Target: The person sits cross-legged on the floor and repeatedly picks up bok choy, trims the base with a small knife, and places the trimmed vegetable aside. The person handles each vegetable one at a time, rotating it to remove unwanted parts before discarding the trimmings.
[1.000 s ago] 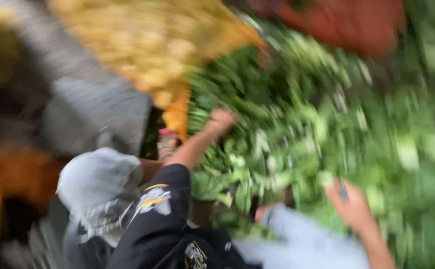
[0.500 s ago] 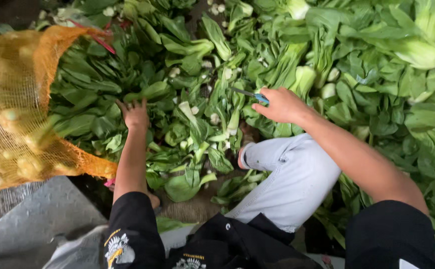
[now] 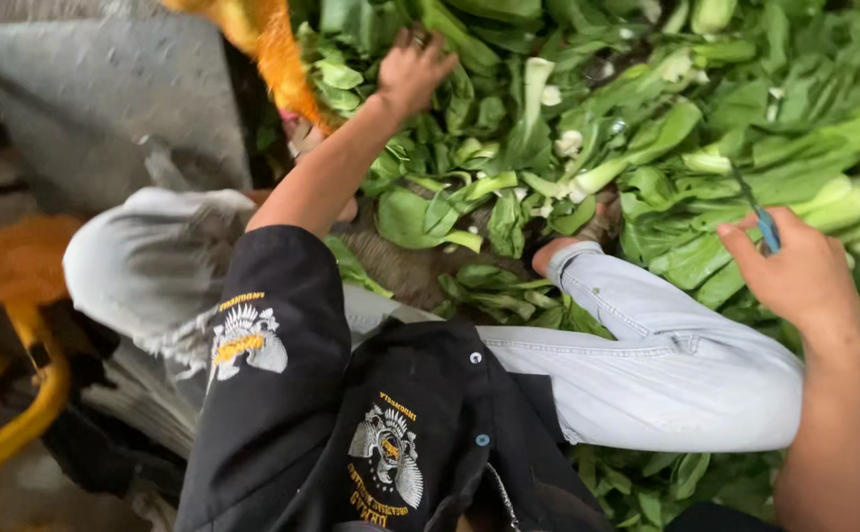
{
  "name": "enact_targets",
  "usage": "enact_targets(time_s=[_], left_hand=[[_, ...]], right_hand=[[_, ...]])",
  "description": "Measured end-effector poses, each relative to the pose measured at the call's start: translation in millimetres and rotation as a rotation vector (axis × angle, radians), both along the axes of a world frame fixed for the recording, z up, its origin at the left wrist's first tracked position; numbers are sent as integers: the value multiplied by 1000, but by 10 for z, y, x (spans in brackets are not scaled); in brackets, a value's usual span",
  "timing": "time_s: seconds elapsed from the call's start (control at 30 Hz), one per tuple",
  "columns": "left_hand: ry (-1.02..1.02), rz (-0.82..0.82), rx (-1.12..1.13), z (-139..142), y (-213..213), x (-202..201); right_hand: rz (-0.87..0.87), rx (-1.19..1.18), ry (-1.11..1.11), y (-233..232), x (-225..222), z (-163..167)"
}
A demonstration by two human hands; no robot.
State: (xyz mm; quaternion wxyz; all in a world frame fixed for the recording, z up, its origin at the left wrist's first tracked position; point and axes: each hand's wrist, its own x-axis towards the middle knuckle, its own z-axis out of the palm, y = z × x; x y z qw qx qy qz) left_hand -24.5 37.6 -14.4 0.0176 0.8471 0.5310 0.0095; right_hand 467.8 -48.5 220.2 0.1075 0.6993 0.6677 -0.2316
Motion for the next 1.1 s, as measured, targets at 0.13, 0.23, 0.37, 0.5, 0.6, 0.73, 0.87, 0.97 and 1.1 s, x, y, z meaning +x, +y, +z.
enact_targets(time_s=[0.13,0.23,0.37,0.5,0.6,0.73,0.87,0.97,1.1], left_hand=[[-55,-155,218,1,-462,-124],[16,-249,182,46,-689,-205],[-42,-131,9,324,-908,-5],[-793,-404,-556,765,-721,416],[-559,-285,-254,993,-533,102],[-105,0,-249,923,-289,-641],[-47,63,-347,479,-264,-672],[-58,167,-102,264,-244,-506],[-57,159,-130,270,-171,-470]], right_hand=[[32,62,3,-96,46,27],[29,109,50,-208,163,34],[-91,23,29,-324,278,16],[-107,-10,-18,-304,232,-15],[-12,71,78,-263,147,14],[-59,36,76,-212,53,123],[-54,44,73,-210,-50,222],[-47,26,38,-213,-110,249],[-26,44,17,-253,-102,233]])
